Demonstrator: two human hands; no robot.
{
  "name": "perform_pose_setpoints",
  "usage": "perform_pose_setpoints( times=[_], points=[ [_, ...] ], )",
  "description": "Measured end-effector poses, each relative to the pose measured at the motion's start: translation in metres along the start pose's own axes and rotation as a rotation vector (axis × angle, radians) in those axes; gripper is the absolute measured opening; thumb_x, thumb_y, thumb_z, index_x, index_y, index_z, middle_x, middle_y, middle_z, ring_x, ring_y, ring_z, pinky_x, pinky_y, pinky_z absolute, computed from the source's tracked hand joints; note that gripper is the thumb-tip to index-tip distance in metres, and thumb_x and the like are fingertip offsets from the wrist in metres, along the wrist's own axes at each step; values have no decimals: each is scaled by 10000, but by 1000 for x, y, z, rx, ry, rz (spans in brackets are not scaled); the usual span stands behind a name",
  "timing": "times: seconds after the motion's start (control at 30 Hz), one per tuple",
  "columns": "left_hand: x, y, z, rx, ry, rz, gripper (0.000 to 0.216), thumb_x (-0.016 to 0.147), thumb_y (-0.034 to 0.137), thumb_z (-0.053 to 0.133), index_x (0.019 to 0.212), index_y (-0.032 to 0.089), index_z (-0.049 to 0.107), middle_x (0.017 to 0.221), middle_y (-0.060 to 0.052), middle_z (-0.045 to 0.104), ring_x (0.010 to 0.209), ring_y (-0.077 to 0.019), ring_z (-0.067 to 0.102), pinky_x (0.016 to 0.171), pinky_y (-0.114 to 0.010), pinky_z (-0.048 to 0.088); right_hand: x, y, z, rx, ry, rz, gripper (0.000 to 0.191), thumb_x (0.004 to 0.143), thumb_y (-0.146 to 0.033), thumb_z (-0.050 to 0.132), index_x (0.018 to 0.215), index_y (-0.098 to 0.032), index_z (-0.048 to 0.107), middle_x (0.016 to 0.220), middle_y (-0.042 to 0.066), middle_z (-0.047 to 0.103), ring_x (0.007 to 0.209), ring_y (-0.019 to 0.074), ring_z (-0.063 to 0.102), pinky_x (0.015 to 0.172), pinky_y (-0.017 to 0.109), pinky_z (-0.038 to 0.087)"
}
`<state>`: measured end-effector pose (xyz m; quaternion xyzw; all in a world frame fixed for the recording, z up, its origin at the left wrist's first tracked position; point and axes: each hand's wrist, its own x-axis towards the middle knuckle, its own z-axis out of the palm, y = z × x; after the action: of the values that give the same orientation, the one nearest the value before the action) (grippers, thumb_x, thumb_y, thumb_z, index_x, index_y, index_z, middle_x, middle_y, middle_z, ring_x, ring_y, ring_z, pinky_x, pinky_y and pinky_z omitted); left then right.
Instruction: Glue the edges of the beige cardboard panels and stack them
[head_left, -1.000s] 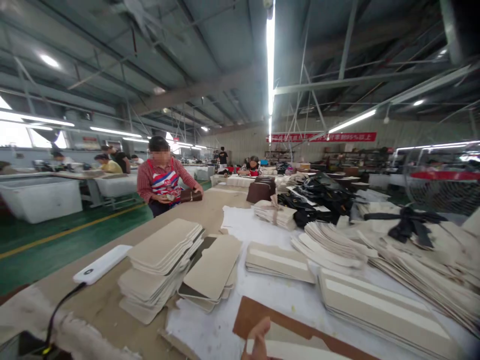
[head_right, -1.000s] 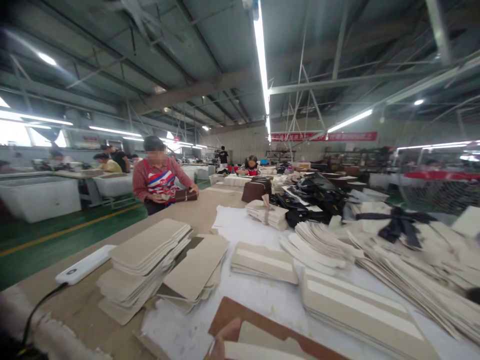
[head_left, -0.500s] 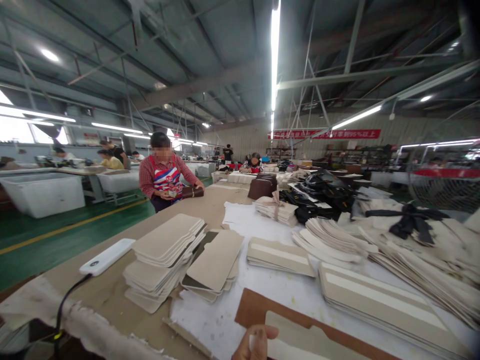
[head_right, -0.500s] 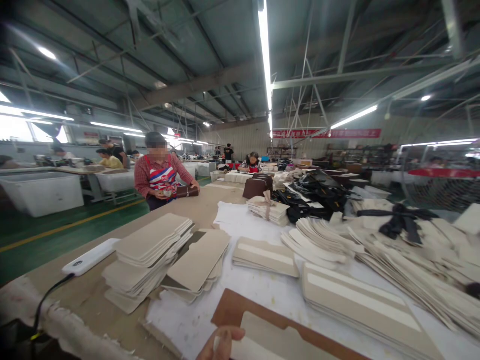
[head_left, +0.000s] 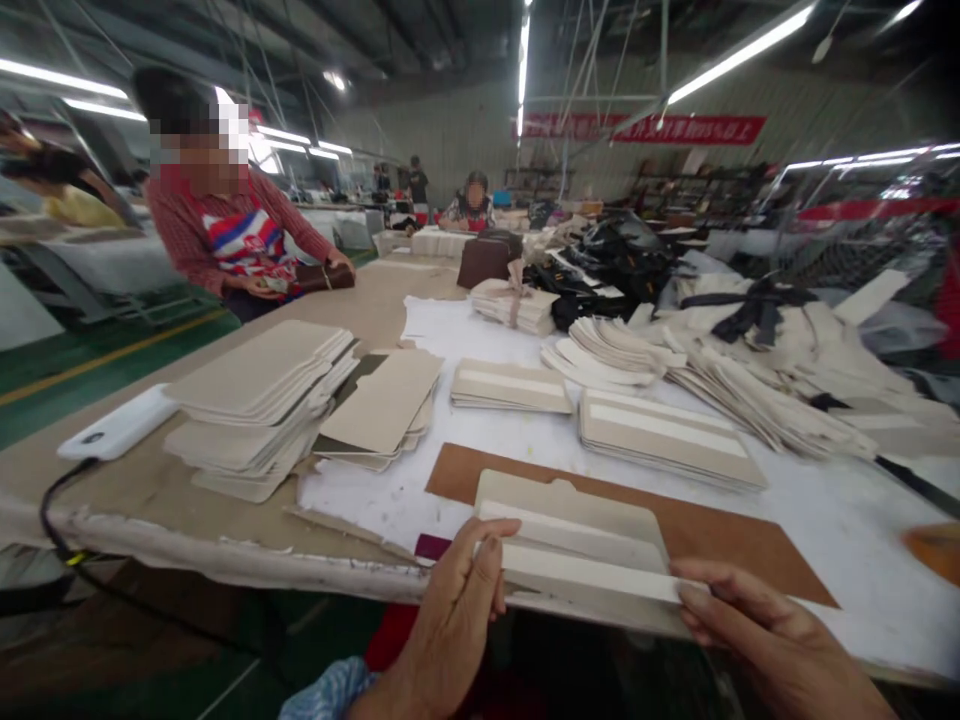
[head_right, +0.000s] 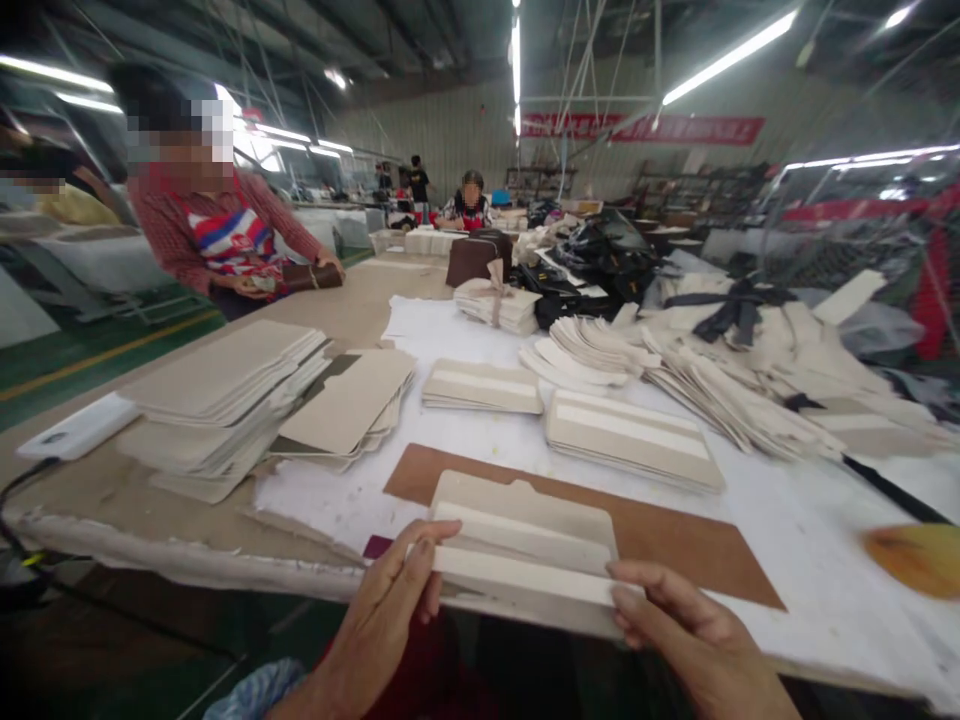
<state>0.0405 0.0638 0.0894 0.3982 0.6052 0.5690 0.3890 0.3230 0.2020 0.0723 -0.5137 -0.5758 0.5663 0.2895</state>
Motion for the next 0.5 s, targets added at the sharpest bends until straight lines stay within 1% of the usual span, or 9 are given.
perform_pose_setpoints(
  times=[0.07, 0.1, 0.17, 0.23, 0.33, 0.37, 0.43, 0.5],
  points=[
    [-2, 1, -4, 21, -59, -1, 645, 1032, 681, 386, 1288, 155, 656, 652, 41, 512, 640, -149, 515, 663, -279, 456, 4, -6, 1, -54, 23, -10, 462, 700, -651, 863, 936, -259, 803, 824, 37, 727, 683, 198, 643, 598, 280, 558],
    [-2, 2, -6, 20, -90, -5, 642, 1033, 669, 385, 1307, 151, 649, 648, 44, 509, 628, -147, 512, 656, -279, 458, 5, -10, 1, -88, 39, -24, 450, 696, -654, 858, 883, -251, 794, 772, 24, 694, 652, 182, 610, 570, 262, 531],
    [1, 4, -9, 18, -146, -25, 629, 1024, 641, 415, 1336, 142, 637, 637, 51, 514, 595, -139, 515, 628, -274, 460, 10, -16, -1, -156, 70, -51, 450, 679, -671, 848, 786, -240, 773, 701, 17, 642, 625, 173, 566, 540, 248, 491],
    [6, 7, -11, 15, -164, -69, 594, 994, 605, 488, 1322, 135, 644, 627, 51, 549, 572, -134, 542, 617, -273, 471, 16, -19, -5, -219, 93, -62, 459, 665, -685, 840, 776, -244, 781, 705, 26, 647, 628, 180, 554, 526, 251, 467],
    [20, 11, -11, -34, -72, -142, 540, 908, 558, 620, 1232, 129, 675, 649, 20, 648, 594, -147, 611, 636, -281, 504, 27, -17, -11, -266, 121, -73, 476, 707, -707, 797, 853, -254, 808, 696, 29, 641, 622, 186, 541, 507, 257, 430],
    [25, 12, -11, -49, -35, -150, 522, 893, 543, 636, 1205, 128, 683, 668, 4, 678, 611, -152, 629, 644, -283, 514, 31, -16, -12, -267, 124, -83, 483, 729, -711, 781, 879, -253, 811, 690, 29, 636, 622, 188, 541, 507, 259, 422],
    [35, 14, -11, -34, 7, -110, 470, 908, 506, 607, 1174, 129, 699, 718, -19, 708, 641, -153, 647, 660, -282, 530, 40, -15, -12, -264, 115, -111, 479, 767, -699, 763, 908, -244, 805, 692, 30, 635, 635, 192, 549, 521, 265, 423],
    [44, 16, -12, 55, 18, -15, 421, 950, 443, 526, 1174, 140, 715, 796, -29, 708, 646, -136, 643, 658, -274, 534, 47, -17, -10, -256, 108, -136, 464, 784, -677, 769, 911, -231, 791, 696, 31, 640, 648, 191, 556, 544, 269, 432]
  ],
)
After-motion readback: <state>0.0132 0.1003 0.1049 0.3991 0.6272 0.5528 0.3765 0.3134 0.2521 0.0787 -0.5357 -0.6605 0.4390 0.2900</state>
